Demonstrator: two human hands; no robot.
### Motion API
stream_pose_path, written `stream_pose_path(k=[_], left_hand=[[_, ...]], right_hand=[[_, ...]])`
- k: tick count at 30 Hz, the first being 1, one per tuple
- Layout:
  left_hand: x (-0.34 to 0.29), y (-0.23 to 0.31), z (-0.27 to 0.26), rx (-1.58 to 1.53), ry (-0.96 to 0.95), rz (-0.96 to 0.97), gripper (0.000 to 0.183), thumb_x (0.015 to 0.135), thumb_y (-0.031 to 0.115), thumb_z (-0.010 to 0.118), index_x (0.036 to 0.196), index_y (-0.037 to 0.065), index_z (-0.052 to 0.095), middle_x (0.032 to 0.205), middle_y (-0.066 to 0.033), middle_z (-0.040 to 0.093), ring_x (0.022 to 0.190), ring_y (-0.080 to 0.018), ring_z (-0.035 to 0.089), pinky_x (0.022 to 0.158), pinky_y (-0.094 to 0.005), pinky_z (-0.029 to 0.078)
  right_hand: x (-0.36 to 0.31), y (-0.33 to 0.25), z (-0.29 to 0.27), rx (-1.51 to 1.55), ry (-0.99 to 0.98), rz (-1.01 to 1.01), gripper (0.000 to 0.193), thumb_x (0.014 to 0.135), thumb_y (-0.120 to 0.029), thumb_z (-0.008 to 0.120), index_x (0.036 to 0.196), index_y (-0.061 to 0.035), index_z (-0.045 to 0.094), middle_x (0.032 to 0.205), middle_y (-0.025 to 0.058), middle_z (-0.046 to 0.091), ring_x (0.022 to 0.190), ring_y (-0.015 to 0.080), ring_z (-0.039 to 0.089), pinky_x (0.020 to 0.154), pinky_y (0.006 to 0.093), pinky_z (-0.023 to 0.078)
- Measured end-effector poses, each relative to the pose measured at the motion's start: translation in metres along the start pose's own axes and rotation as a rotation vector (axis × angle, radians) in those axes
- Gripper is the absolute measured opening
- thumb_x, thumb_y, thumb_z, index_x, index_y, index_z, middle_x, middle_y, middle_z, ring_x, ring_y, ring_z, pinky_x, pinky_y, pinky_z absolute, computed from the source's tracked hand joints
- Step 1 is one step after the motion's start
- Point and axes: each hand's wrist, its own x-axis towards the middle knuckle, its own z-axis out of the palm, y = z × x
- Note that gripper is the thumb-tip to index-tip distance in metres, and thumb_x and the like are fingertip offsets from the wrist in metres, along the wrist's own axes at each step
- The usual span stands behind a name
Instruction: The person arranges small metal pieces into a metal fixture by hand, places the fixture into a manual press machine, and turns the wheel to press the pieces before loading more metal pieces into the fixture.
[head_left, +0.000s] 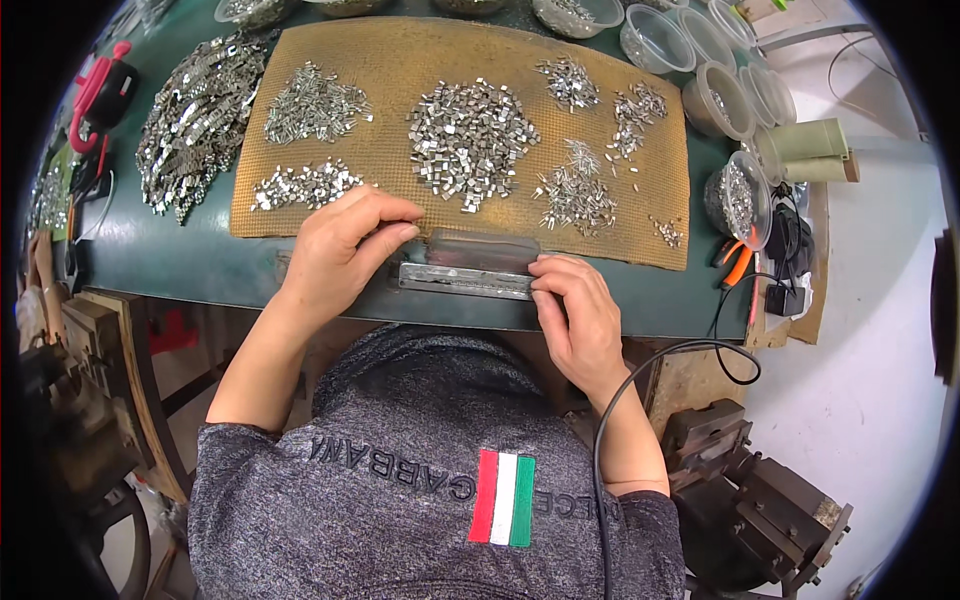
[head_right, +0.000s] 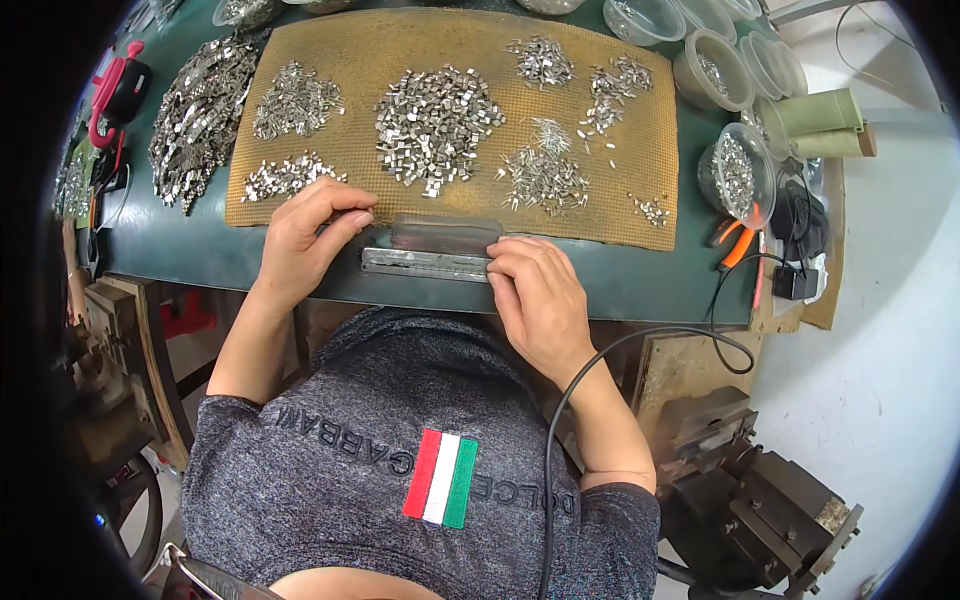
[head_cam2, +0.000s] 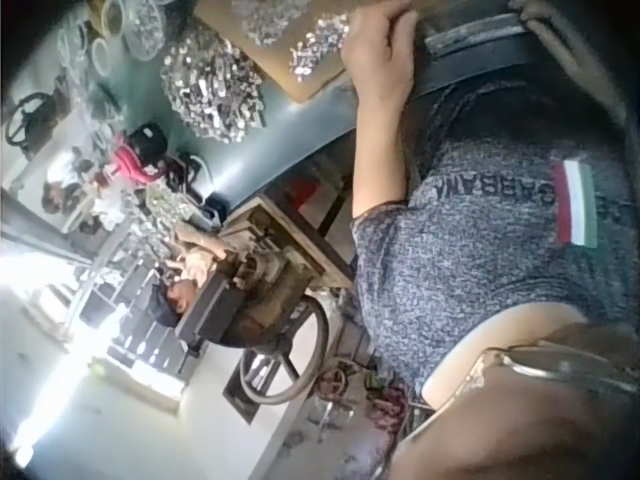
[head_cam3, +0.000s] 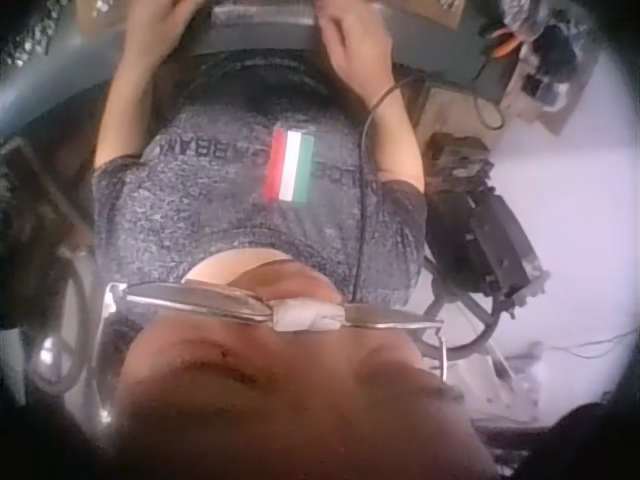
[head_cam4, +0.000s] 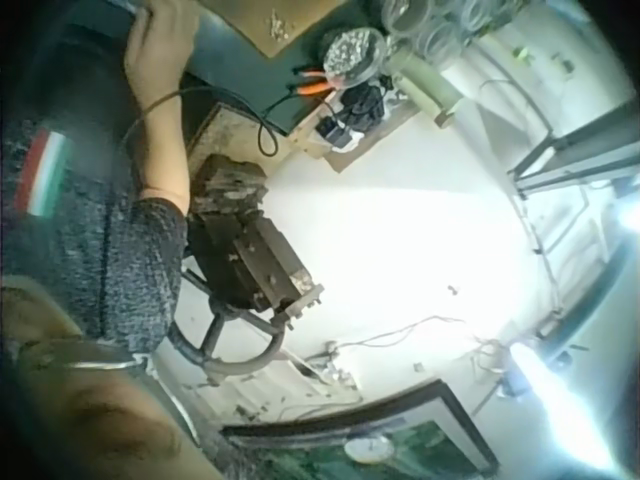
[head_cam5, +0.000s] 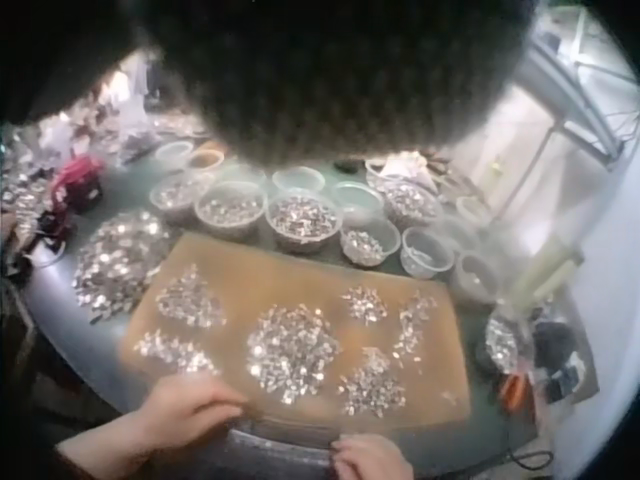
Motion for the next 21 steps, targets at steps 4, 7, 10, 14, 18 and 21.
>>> stream_pose_path(k=[4, 7, 10, 14, 18, 21], left_hand=[[0.000, 0.005, 0.002, -0.025, -0.008, -0.051, 0.021, 0.089, 0.006, 0.074, 0.111, 0.005, 0.073, 0.093, -0.0093, 0.071, 0.082, -0.0231, 0.069, 0.072, -0.0329, 0.053], [0.001, 0.007, 0.005, -0.094, -0.001, -0.103, 0.024, 0.089, 0.006, 0.075, 0.114, 0.005, 0.073, 0.093, -0.0097, 0.072, 0.082, -0.0227, 0.069, 0.072, -0.0334, 0.053], [0.000, 0.008, 0.004, -0.056, -0.007, -0.130, 0.021, 0.088, 0.005, 0.075, 0.109, 0.005, 0.074, 0.093, -0.0100, 0.073, 0.081, -0.0234, 0.070, 0.071, -0.0336, 0.054], [0.004, 0.010, 0.004, -0.039, -0.003, 0.017, 0.011, 0.085, 0.002, 0.076, 0.096, 0.002, 0.072, 0.091, -0.0108, 0.071, 0.082, -0.0269, 0.069, 0.071, -0.0349, 0.053], [0.003, 0.013, 0.004, 0.012, -0.001, 0.048, 0.011, 0.086, 0.001, 0.075, 0.096, 0.001, 0.072, 0.090, -0.0112, 0.070, 0.083, -0.0276, 0.068, 0.072, -0.0357, 0.053], [0.000, 0.015, 0.006, -0.005, -0.016, 0.062, 0.012, 0.087, 0.002, 0.074, 0.098, 0.002, 0.072, 0.092, -0.0115, 0.070, 0.084, -0.0283, 0.068, 0.073, -0.0366, 0.053]], right_hand=[[-0.001, -0.001, 0.003, -0.119, 0.059, -0.070, 0.020, 0.083, 0.000, 0.074, 0.100, -0.0028, 0.064, 0.109, 0.0119, 0.070, 0.102, 0.0307, 0.069, 0.094, 0.0443, 0.054], [0.001, -0.011, -0.001, -0.238, 0.072, -0.111, 0.019, 0.082, 0.000, 0.074, 0.098, -0.0027, 0.067, 0.107, 0.0116, 0.070, 0.098, 0.0294, 0.070, 0.092, 0.0432, 0.055], [0.003, -0.018, -0.003, -0.270, 0.067, -0.106, 0.019, 0.081, 0.000, 0.076, 0.098, -0.0031, 0.070, 0.107, 0.0106, 0.073, 0.099, 0.0284, 0.071, 0.090, 0.0422, 0.056], [0.001, -0.004, -0.018, -0.109, 0.016, -0.037, 0.019, 0.084, -0.002, 0.077, 0.102, -0.0030, 0.074, 0.107, 0.0098, 0.076, 0.100, 0.0282, 0.073, 0.088, 0.0390, 0.057], [0.005, 0.029, -0.028, -0.205, 0.229, 0.048, 0.018, 0.088, -0.005, 0.074, 0.106, -0.0045, 0.075, 0.105, 0.0093, 0.076, 0.098, 0.0273, 0.073, 0.081, 0.0355, 0.058], [0.015, 0.053, -0.037, -0.456, 0.272, 0.121, 0.018, 0.088, -0.007, 0.075, 0.105, -0.0104, 0.076, 0.100, 0.0054, 0.071, 0.089, 0.0262, 0.069, 0.074, 0.0348, 0.056]])
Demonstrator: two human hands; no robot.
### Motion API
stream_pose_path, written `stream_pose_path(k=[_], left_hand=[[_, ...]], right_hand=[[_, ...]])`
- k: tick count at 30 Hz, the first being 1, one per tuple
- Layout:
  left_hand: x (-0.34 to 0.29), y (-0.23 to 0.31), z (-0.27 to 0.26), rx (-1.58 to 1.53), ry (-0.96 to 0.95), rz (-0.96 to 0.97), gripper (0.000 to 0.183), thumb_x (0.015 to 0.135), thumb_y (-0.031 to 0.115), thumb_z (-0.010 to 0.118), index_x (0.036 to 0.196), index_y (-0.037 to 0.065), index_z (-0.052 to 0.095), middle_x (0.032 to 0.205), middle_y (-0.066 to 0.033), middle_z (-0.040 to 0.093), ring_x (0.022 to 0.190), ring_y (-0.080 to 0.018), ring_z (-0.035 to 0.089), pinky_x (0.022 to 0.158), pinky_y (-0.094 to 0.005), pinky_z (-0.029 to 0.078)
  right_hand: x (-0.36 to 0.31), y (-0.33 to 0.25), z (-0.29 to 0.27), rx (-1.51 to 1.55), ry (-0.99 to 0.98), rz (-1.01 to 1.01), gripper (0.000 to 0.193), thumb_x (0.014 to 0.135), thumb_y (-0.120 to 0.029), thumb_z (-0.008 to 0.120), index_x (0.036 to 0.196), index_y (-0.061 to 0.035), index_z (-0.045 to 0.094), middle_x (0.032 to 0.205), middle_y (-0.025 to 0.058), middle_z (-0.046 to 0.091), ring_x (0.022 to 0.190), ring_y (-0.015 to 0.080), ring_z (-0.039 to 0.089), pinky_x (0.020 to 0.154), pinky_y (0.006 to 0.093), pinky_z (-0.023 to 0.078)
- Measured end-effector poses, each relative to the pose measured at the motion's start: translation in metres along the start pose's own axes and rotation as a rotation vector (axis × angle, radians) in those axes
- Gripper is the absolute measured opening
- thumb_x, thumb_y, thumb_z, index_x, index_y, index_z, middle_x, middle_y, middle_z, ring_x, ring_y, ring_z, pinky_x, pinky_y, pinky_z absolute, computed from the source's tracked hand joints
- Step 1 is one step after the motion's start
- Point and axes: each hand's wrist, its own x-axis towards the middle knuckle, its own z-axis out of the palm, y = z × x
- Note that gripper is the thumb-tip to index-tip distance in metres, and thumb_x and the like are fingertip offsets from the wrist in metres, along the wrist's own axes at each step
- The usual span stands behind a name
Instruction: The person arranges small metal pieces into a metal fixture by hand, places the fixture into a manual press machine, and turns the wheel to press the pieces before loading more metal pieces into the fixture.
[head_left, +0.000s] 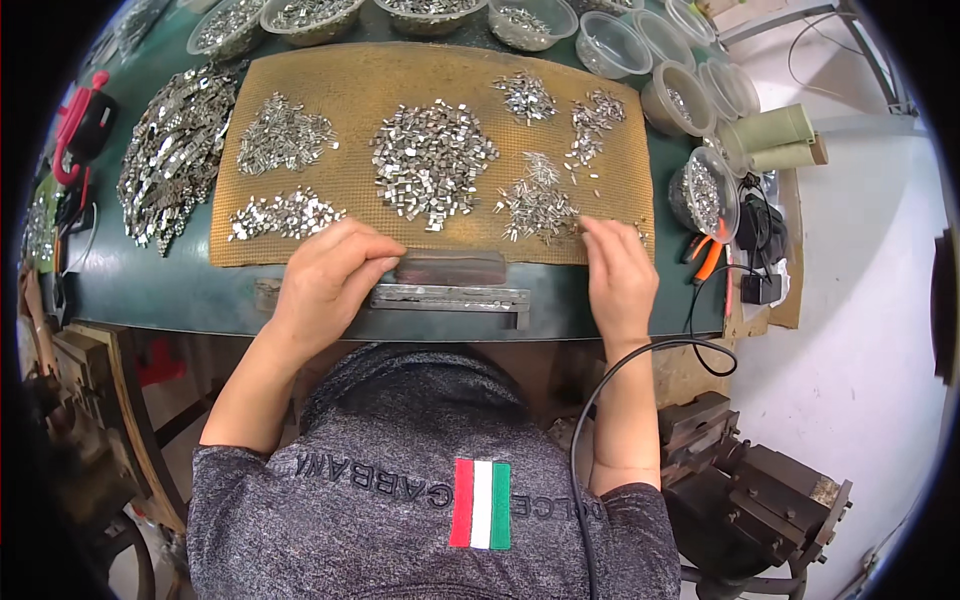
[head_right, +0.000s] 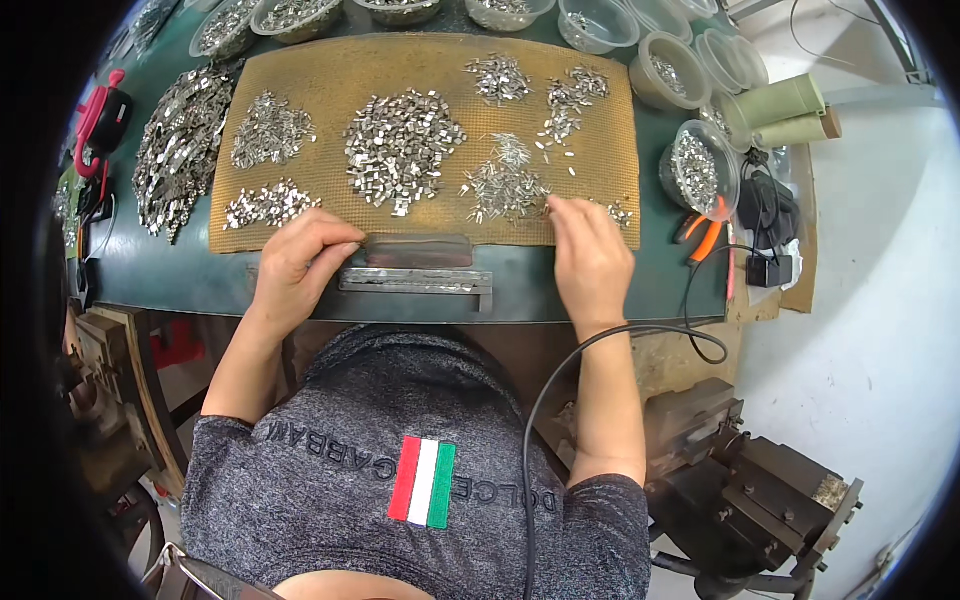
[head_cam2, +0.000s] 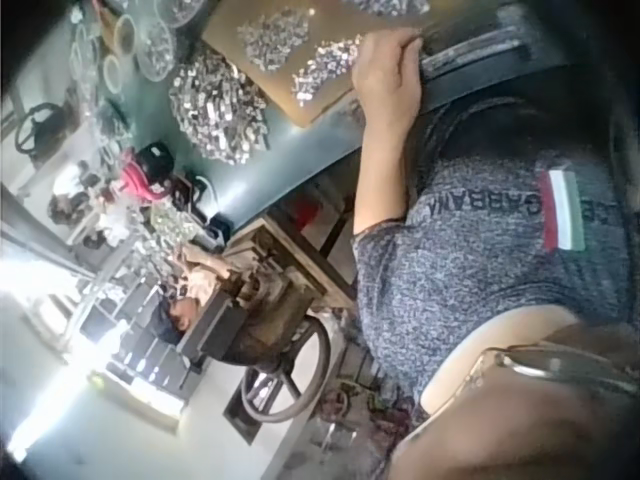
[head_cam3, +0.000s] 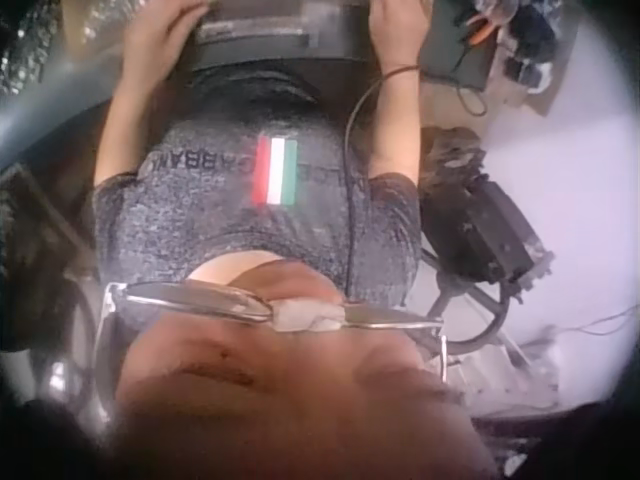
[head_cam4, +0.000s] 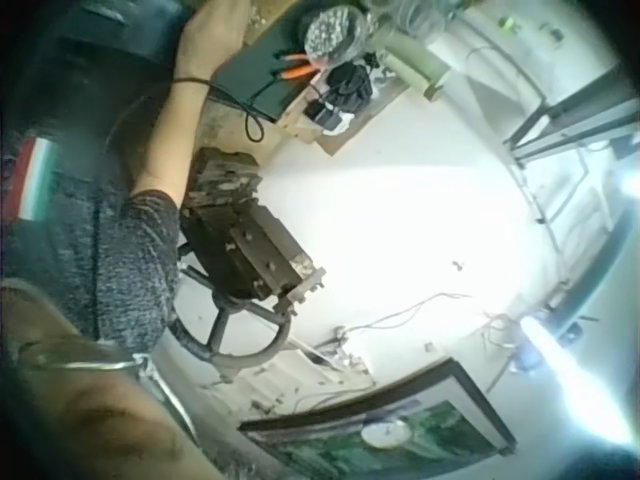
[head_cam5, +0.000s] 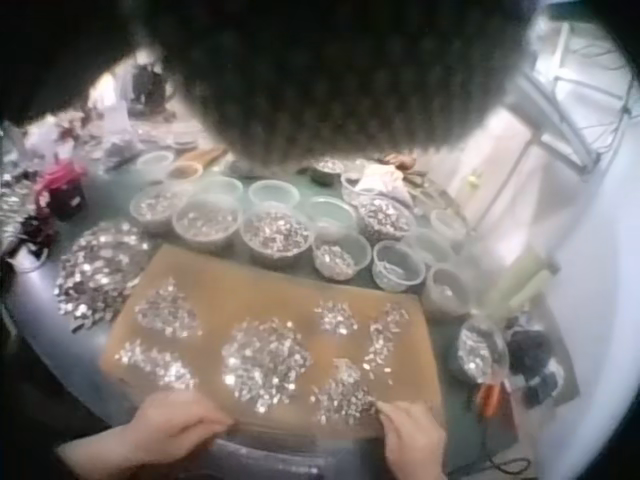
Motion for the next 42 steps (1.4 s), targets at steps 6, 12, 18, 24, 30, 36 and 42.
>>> stream_pose_path(k=[6, 12, 18, 24, 30, 36, 42], left_hand=[[-0.005, 0.007, 0.006, -0.140, -0.074, -0.073, 0.009, 0.091, 0.006, 0.072, 0.100, 0.004, 0.071, 0.093, -0.0104, 0.070, 0.087, -0.0284, 0.069, 0.076, -0.0363, 0.054], [-0.012, 0.007, 0.015, -0.195, -0.131, -0.017, 0.010, 0.088, 0.005, 0.074, 0.097, 0.005, 0.070, 0.096, -0.0069, 0.067, 0.092, -0.0267, 0.066, 0.078, -0.0378, 0.053], [-0.018, 0.005, 0.020, -0.147, -0.125, -0.023, 0.011, 0.087, 0.005, 0.075, 0.097, 0.005, 0.069, 0.099, -0.0066, 0.065, 0.093, -0.0275, 0.065, 0.079, -0.0388, 0.053], [-0.019, 0.009, 0.030, 0.047, 0.000, 0.163, 0.017, 0.082, 0.002, 0.076, 0.097, 0.005, 0.068, 0.098, -0.0071, 0.064, 0.092, -0.0291, 0.065, 0.078, -0.0390, 0.054], [-0.018, 0.002, 0.029, 0.082, 0.006, 0.285, 0.021, 0.078, 0.003, 0.079, 0.096, 0.005, 0.069, 0.097, -0.0070, 0.065, 0.089, -0.0276, 0.067, 0.073, -0.0377, 0.055], [-0.017, 0.001, 0.021, 0.030, -0.071, 0.283, 0.021, 0.080, 0.006, 0.079, 0.100, 0.005, 0.072, 0.100, -0.0070, 0.067, 0.093, -0.0276, 0.067, 0.075, -0.0375, 0.056], [-0.025, -0.002, 0.023, -0.035, -0.077, 0.163, 0.021, 0.084, 0.005, 0.078, 0.105, 0.005, 0.073, 0.104, -0.0084, 0.068, 0.097, -0.0283, 0.067, 0.082, -0.0388, 0.055]], right_hand=[[0.004, 0.003, 0.008, -0.181, -0.003, -0.109, 0.016, 0.085, -0.010, 0.078, 0.100, -0.0120, 0.075, 0.096, 0.0021, 0.069, 0.085, 0.0235, 0.066, 0.074, 0.0354, 0.055], [0.004, 0.000, 0.006, -0.090, -0.076, -0.061, 0.013, 0.087, -0.007, 0.076, 0.099, -0.0084, 0.070, 0.096, 0.0037, 0.070, 0.086, 0.0251, 0.066, 0.075, 0.0354, 0.055], [-0.013, -0.002, 0.004, 0.226, -0.039, 0.157, 0.012, 0.090, 0.000, 0.072, 0.101, -0.0025, 0.068, 0.096, 0.0113, 0.071, 0.083, 0.0252, 0.069, 0.074, 0.0352, 0.056], [-0.025, -0.017, 0.003, 0.333, 0.001, 0.081, 0.015, 0.092, 0.004, 0.070, 0.106, -0.0003, 0.069, 0.097, 0.0137, 0.072, 0.083, 0.0260, 0.069, 0.076, 0.0339, 0.056], [-0.035, -0.040, -0.010, 0.472, -0.110, 0.093, 0.015, 0.088, 0.005, 0.073, 0.103, 0.0004, 0.070, 0.095, 0.0137, 0.074, 0.087, 0.0267, 0.072, 0.077, 0.0334, 0.056], [-0.031, -0.062, -0.004, 0.425, -0.108, -0.130, 0.014, 0.085, 0.003, 0.073, 0.099, -0.0010, 0.070, 0.097, 0.0137, 0.073, 0.094, 0.0336, 0.071, 0.086, 0.0436, 0.056], [-0.030, -0.074, 0.005, 0.377, -0.147, -0.174, 0.019, 0.084, 0.001, 0.073, 0.102, -0.0037, 0.067, 0.107, 0.0098, 0.071, 0.107, 0.0314, 0.069, 0.098, 0.0455, 0.052]])
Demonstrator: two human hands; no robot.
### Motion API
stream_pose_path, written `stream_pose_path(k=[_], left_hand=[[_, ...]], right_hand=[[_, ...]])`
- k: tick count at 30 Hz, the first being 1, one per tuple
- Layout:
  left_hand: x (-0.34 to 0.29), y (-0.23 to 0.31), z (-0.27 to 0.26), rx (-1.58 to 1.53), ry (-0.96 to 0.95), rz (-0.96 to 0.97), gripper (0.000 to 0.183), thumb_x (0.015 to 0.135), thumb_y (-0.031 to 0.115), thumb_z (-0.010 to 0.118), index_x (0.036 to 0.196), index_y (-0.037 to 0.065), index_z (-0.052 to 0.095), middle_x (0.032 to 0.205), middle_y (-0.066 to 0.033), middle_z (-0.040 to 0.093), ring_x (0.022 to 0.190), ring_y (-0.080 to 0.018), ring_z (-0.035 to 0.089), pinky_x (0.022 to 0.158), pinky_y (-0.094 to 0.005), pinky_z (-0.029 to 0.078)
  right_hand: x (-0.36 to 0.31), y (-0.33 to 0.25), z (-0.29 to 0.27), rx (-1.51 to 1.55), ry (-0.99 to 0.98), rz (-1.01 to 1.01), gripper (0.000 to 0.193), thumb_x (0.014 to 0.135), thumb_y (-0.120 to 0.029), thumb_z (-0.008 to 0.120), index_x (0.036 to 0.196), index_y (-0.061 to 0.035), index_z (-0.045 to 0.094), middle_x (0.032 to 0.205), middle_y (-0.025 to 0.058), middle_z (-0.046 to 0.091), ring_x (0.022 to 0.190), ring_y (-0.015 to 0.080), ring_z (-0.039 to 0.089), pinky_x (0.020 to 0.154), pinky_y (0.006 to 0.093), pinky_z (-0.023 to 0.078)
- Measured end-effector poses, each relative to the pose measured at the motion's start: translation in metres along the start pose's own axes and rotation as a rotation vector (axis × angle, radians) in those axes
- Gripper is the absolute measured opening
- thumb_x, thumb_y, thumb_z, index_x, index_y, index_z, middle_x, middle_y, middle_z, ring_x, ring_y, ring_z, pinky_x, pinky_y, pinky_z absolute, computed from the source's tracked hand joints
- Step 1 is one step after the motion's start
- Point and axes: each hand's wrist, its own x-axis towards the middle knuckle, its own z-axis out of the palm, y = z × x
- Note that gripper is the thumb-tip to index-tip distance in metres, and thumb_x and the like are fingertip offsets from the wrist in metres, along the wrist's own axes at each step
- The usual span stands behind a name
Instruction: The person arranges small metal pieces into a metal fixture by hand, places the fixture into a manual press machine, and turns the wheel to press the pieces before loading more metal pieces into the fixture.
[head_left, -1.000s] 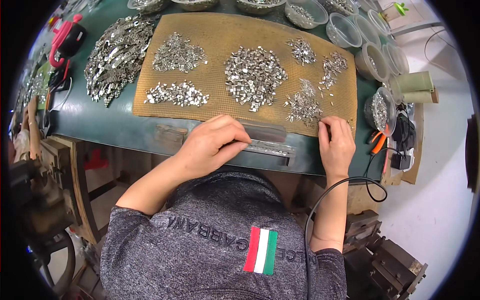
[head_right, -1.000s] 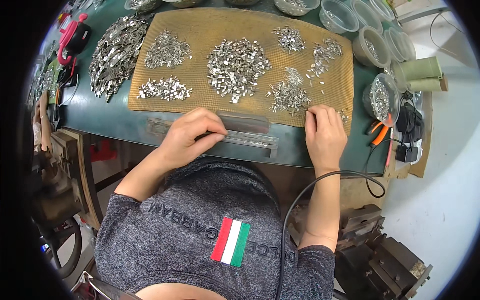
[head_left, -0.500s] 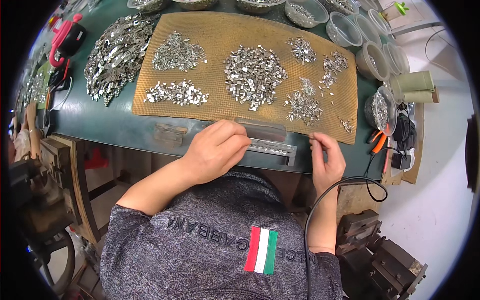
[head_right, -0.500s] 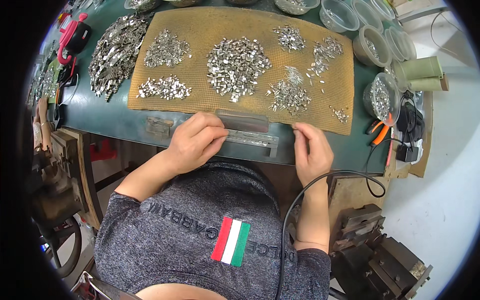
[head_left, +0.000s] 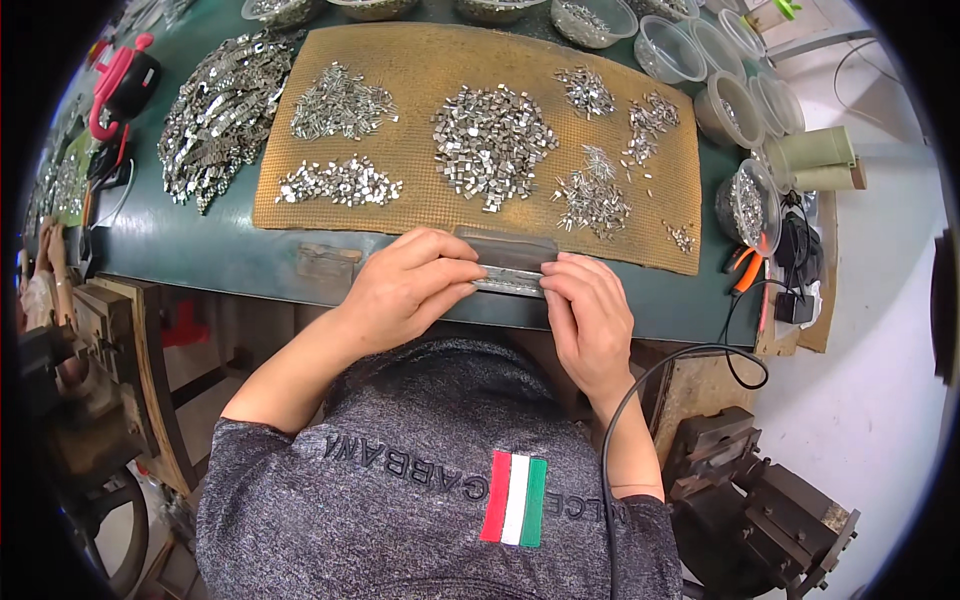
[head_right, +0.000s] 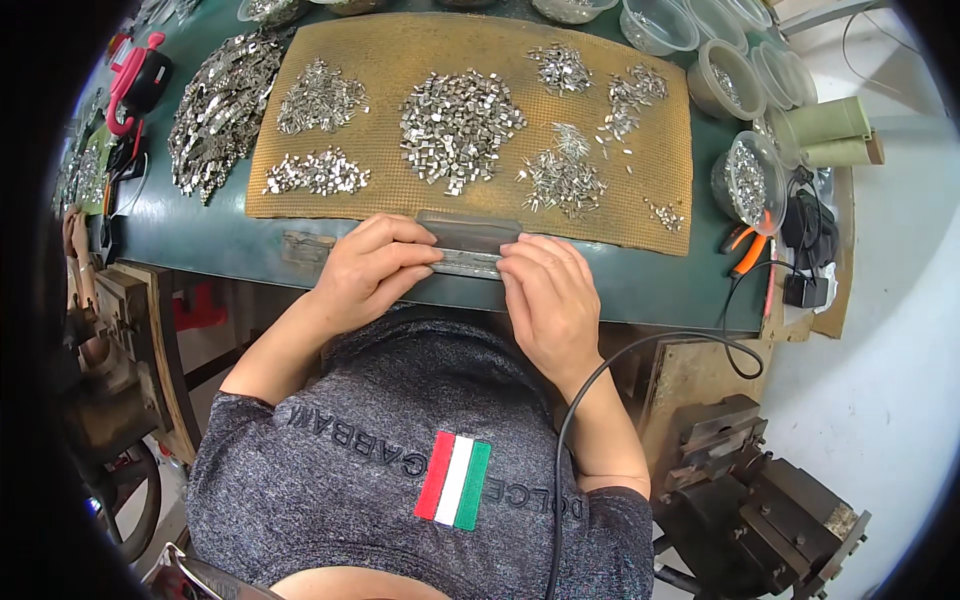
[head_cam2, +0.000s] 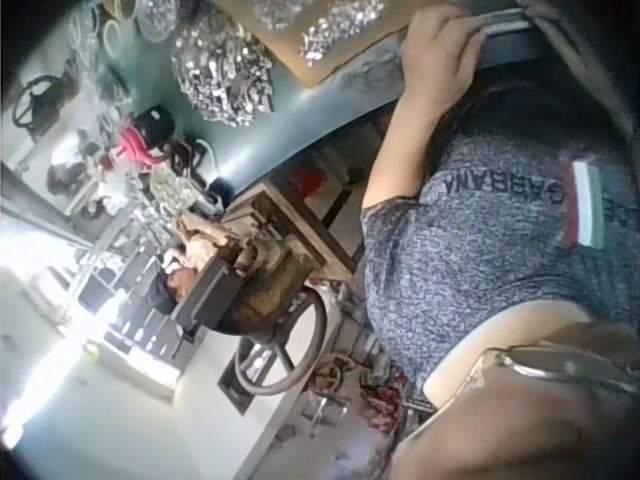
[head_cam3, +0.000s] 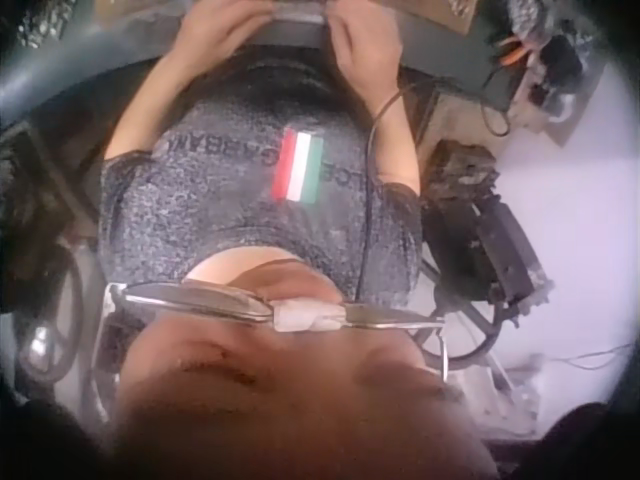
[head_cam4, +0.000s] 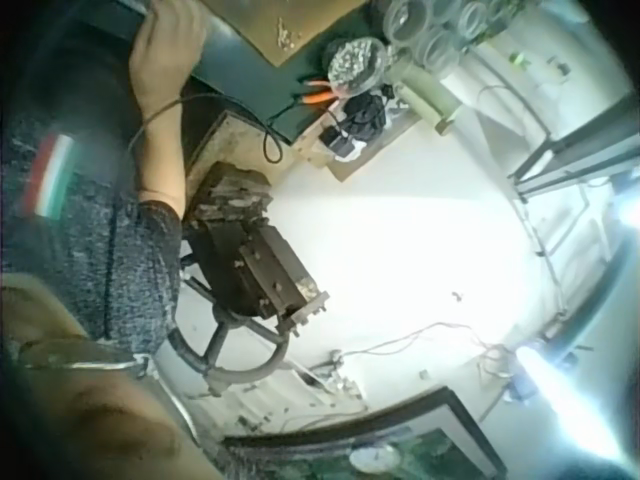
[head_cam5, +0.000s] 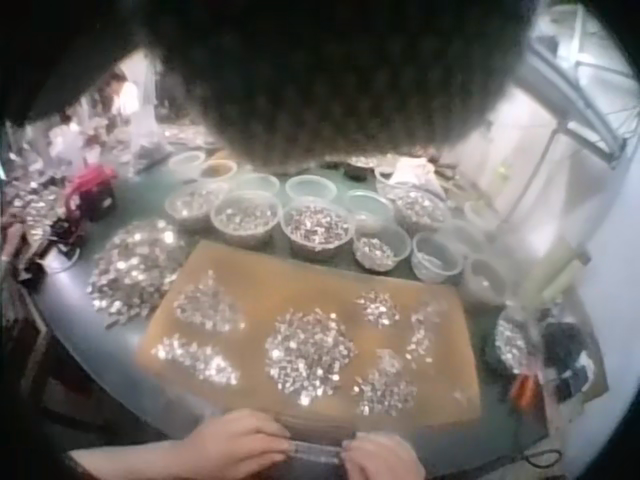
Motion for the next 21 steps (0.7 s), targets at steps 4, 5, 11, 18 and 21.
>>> stream_pose_path(k=[4, 5, 11, 18, 21], left_hand=[[-0.0018, 0.0002, -0.0005, -0.023, 0.001, -0.036, 0.025, 0.084, 0.002, 0.077, 0.108, 0.005, 0.073, 0.107, -0.0094, 0.069, 0.099, -0.0285, 0.068, 0.085, -0.0388, 0.054], [-0.0022, -0.0001, -0.0006, -0.024, 0.002, -0.036, 0.025, 0.084, 0.002, 0.077, 0.108, 0.005, 0.073, 0.107, -0.0094, 0.069, 0.099, -0.0285, 0.068, 0.085, -0.0388, 0.054], [-0.0022, -0.0012, -0.0005, -0.033, 0.012, -0.023, 0.026, 0.083, 0.002, 0.077, 0.108, 0.005, 0.072, 0.107, -0.0092, 0.070, 0.099, -0.0282, 0.068, 0.084, -0.0387, 0.054], [-0.0016, -0.0018, -0.0003, -0.034, 0.015, -0.034, 0.024, 0.083, 0.001, 0.077, 0.106, 0.005, 0.073, 0.106, -0.0088, 0.070, 0.098, -0.0280, 0.068, 0.083, -0.0387, 0.054], [-0.0017, -0.0020, 0.0001, -0.034, 0.015, -0.036, 0.023, 0.083, 0.001, 0.077, 0.105, 0.005, 0.073, 0.106, -0.0089, 0.070, 0.098, -0.0281, 0.068, 0.083, -0.0387, 0.054]], right_hand=[[0.0030, -0.0037, -0.0015, -0.063, -0.045, -0.005, 0.019, 0.085, 0.000, 0.073, 0.102, -0.0046, 0.066, 0.107, 0.0090, 0.072, 0.107, 0.0294, 0.069, 0.100, 0.0461, 0.051], [0.0028, -0.0034, -0.0005, -0.063, -0.046, -0.005, 0.019, 0.085, 0.000, 0.073, 0.102, -0.0046, 0.066, 0.107, 0.0090, 0.072, 0.107, 0.0294, 0.069, 0.100, 0.0461, 0.051], [0.0002, -0.0015, 0.0020, 0.043, -0.035, 0.058, 0.016, 0.088, -0.001, 0.073, 0.102, -0.0050, 0.066, 0.108, 0.0089, 0.073, 0.103, 0.0281, 0.070, 0.099, 0.0463, 0.051], [0.0004, -0.0058, 0.0046, -0.065, -0.014, 0.035, 0.017, 0.086, 0.000, 0.073, 0.100, -0.0047, 0.066, 0.106, 0.0087, 0.073, 0.101, 0.0275, 0.071, 0.098, 0.0457, 0.052], [-0.0004, -0.0057, 0.0073, -0.103, -0.004, 0.021, 0.017, 0.085, 0.000, 0.074, 0.099, -0.0045, 0.066, 0.105, 0.0085, 0.073, 0.100, 0.0269, 0.071, 0.097, 0.0448, 0.053]])
